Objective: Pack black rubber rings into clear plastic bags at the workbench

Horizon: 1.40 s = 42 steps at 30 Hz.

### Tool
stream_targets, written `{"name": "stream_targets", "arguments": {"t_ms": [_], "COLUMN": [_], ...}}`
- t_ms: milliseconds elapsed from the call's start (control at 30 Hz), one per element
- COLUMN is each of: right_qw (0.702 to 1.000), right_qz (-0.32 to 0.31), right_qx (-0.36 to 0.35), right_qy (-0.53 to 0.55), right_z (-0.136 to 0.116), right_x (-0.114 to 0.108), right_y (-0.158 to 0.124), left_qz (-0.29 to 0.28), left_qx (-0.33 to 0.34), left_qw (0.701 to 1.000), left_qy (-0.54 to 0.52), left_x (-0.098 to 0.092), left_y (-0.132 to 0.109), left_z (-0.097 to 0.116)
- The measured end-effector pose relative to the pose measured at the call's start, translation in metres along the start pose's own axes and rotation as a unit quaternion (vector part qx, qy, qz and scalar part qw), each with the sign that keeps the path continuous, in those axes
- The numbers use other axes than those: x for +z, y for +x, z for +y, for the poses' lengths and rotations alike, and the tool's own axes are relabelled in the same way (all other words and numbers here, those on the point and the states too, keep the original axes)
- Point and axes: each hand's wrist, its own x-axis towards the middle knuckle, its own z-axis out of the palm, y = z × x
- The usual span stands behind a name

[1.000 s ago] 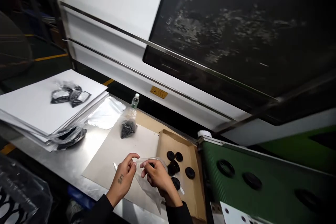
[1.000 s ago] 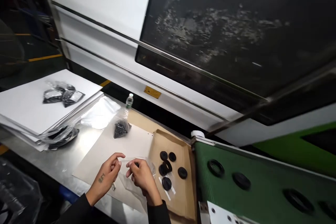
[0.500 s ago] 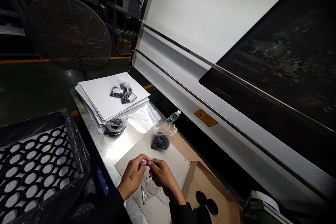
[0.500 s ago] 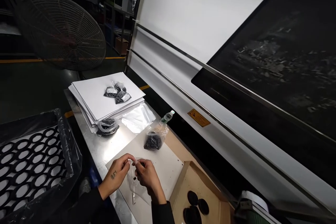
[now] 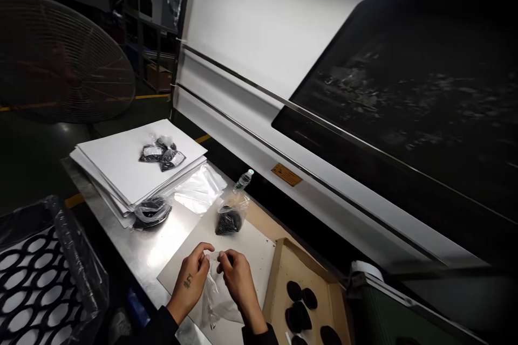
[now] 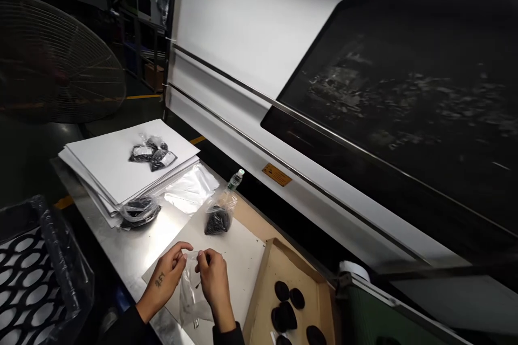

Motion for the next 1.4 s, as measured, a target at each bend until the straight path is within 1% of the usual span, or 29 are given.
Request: {"name": "stream_targets", "arguments": {"t_ms": [133, 200, 267, 400, 467, 533, 767, 867, 967, 1033, 1100, 1133, 1167, 1233, 1300, 1333, 1367, 1400], "right_qw": [0.998, 0.996, 0.992, 0.981, 0.979, 0.981, 0.986, 0.987, 0.987, 0.981, 0.96, 0.942, 0.917, 0.852, 0.789, 0.767, 0.754, 0.751], "right_qz": [0.013, 0.011, -0.005, -0.025, -0.018, -0.011, -0.006, -0.009, 0.015, 0.029, 0.015, 0.002, -0.012, -0.042, -0.069, -0.082, -0.091, -0.095], "right_qx": [0.022, 0.035, 0.05, 0.075, 0.086, 0.091, 0.069, 0.064, 0.049, 0.051, 0.066, 0.078, 0.093, 0.127, 0.164, 0.174, 0.175, 0.171], "right_qy": [0.057, 0.082, 0.112, 0.179, 0.185, 0.169, 0.154, 0.15, 0.151, 0.187, 0.271, 0.327, 0.388, 0.506, 0.589, 0.613, 0.626, 0.631], "right_z": [0.018, 0.025, 0.029, 0.035, 0.037, 0.04, 0.044, 0.041, 0.035, 0.028, 0.018, 0.014, 0.009, 0.003, -0.001, -0.001, -0.002, -0.001], "right_x": [-0.008, -0.013, -0.018, -0.027, -0.031, -0.034, -0.037, -0.037, -0.036, -0.036, -0.038, -0.04, -0.042, -0.049, -0.057, -0.061, -0.064, -0.068], "right_y": [0.0, -0.003, -0.008, -0.018, -0.02, -0.021, -0.02, -0.021, -0.024, -0.028, -0.032, -0.033, -0.034, -0.036, -0.038, -0.04, -0.044, -0.048], "left_qz": [-0.05, -0.062, -0.068, -0.079, -0.082, -0.085, -0.087, -0.088, -0.082, -0.078, -0.077, -0.077, -0.078, -0.082, -0.088, -0.091, -0.096, -0.103], "left_qx": [0.001, 0.006, 0.006, 0.002, 0.004, 0.007, 0.018, 0.02, 0.023, 0.025, 0.023, 0.021, 0.019, 0.017, 0.018, 0.018, 0.017, 0.014], "left_qw": [0.999, 0.998, 0.998, 0.997, 0.997, 0.996, 0.996, 0.996, 0.996, 0.996, 0.996, 0.996, 0.996, 0.995, 0.995, 0.995, 0.994, 0.994], "left_qy": [-0.005, -0.002, 0.003, 0.007, 0.007, 0.008, 0.013, 0.015, 0.022, 0.028, 0.035, 0.038, 0.041, 0.046, 0.047, 0.047, 0.045, 0.043], "left_x": [0.019, 0.026, 0.031, 0.037, 0.04, 0.041, 0.042, 0.041, 0.039, 0.037, 0.035, 0.034, 0.034, 0.035, 0.038, 0.04, 0.043, 0.046], "left_y": [0.0, -0.001, -0.001, -0.001, -0.002, -0.004, -0.008, -0.008, -0.007, -0.007, -0.007, -0.008, -0.008, -0.007, -0.006, -0.006, -0.005, -0.005], "left_z": [0.001, -0.001, -0.004, -0.005, -0.003, 0.002, 0.014, 0.014, 0.012, 0.009, 0.006, 0.005, 0.003, 0.0, -0.005, -0.007, -0.01, -0.013]}}
